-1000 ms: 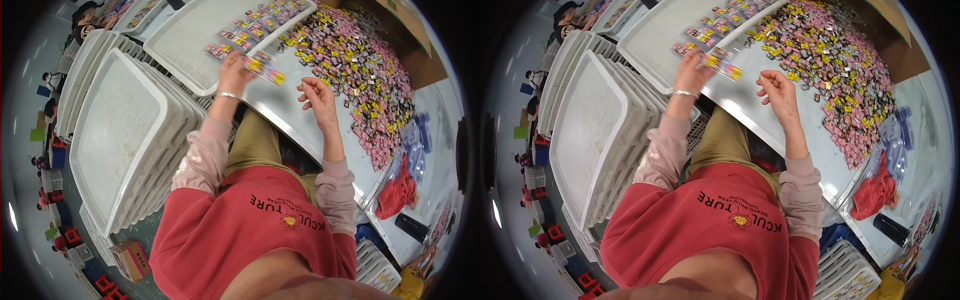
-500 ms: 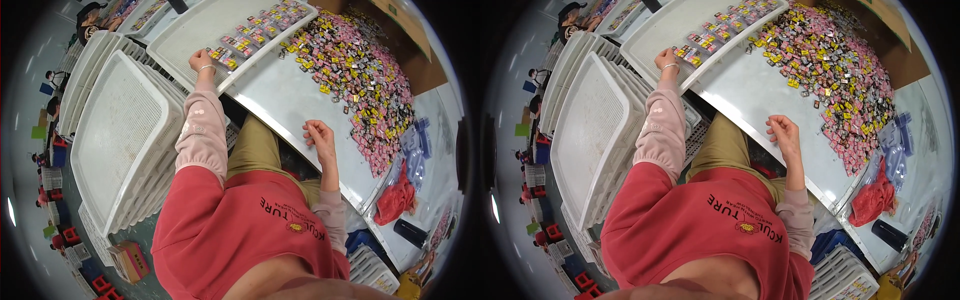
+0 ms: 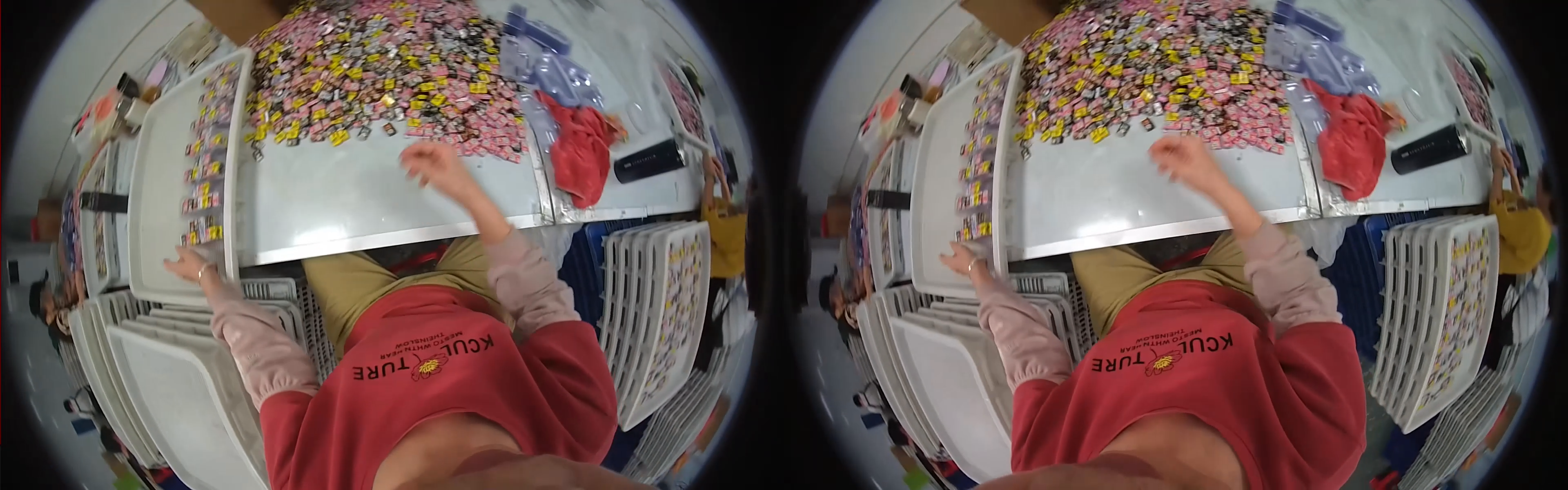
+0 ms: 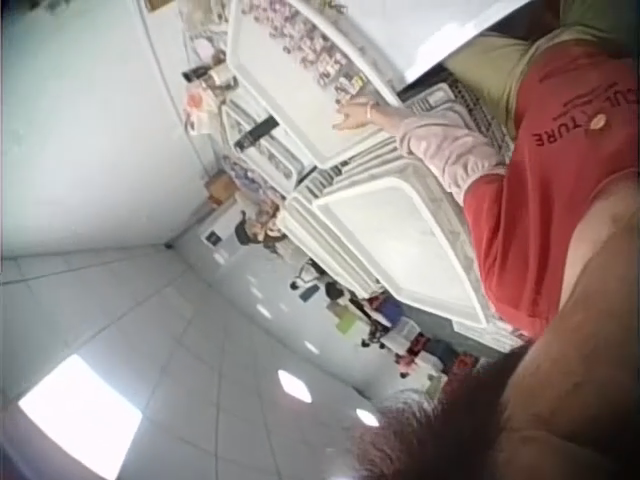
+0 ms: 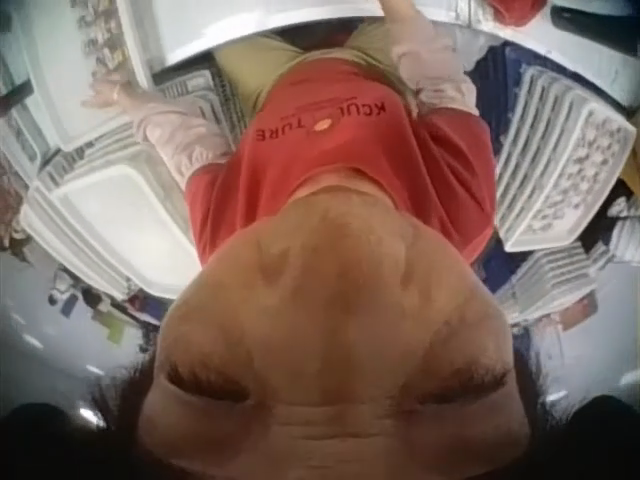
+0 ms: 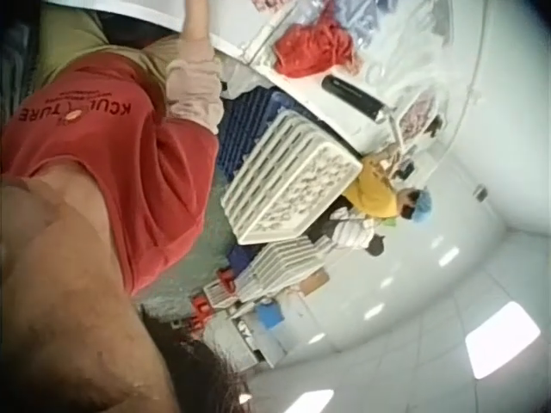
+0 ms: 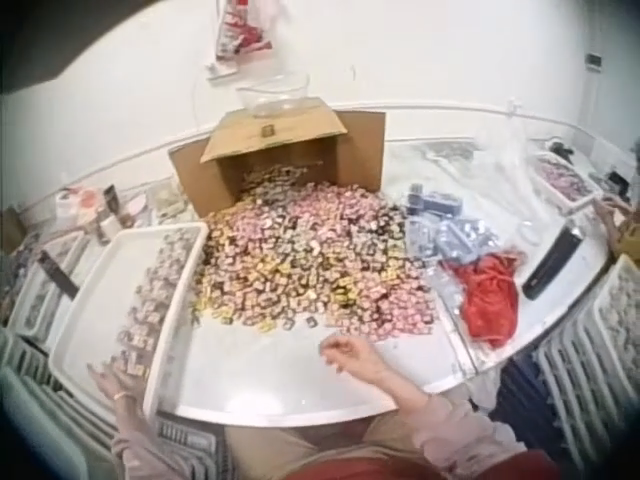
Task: Manually sorting and packaging small colorful toy pieces into plastic bags at a factory workstation.
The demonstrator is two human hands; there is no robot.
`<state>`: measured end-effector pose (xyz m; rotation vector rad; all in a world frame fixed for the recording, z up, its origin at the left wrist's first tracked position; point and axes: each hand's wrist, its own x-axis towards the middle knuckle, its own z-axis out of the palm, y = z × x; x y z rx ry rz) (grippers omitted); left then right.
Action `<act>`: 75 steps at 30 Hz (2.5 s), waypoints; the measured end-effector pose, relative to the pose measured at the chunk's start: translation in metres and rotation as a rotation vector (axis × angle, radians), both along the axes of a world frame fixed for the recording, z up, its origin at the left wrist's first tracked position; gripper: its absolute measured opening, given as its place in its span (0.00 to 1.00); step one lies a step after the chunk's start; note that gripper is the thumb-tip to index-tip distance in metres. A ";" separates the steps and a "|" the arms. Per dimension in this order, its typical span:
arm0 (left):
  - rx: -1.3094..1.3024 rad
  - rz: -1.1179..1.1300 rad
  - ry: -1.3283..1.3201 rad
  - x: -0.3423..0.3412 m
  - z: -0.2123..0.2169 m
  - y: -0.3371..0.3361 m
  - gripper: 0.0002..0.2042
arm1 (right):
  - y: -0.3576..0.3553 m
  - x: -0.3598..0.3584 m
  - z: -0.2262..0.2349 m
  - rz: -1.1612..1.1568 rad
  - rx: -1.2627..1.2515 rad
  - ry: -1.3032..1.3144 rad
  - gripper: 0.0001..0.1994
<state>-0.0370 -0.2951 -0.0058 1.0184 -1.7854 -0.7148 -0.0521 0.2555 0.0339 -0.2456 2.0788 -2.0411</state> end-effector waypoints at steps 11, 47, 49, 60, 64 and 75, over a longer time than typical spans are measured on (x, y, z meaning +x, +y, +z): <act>-0.414 -0.855 -0.043 0.059 0.047 0.240 0.10 | 0.211 -0.135 0.012 -0.794 1.104 0.608 0.10; -0.147 -1.165 -0.139 0.046 0.003 0.310 0.08 | 0.241 -0.176 -0.018 -0.652 1.200 0.276 0.15; -0.147 -1.146 -0.155 0.048 0.006 0.309 0.08 | 0.241 -0.181 -0.020 -0.608 1.120 0.206 0.14; -0.157 -1.101 -0.206 0.052 0.009 0.308 0.08 | 0.241 -0.176 -0.011 -0.541 0.654 -0.130 0.11; -0.195 -1.075 -0.195 0.052 0.005 0.306 0.08 | 0.224 -0.179 -0.018 -0.604 1.495 0.198 0.13; -0.131 -1.049 -0.122 0.053 0.003 0.302 0.08 | 0.163 -0.124 0.055 -0.515 0.696 0.387 0.10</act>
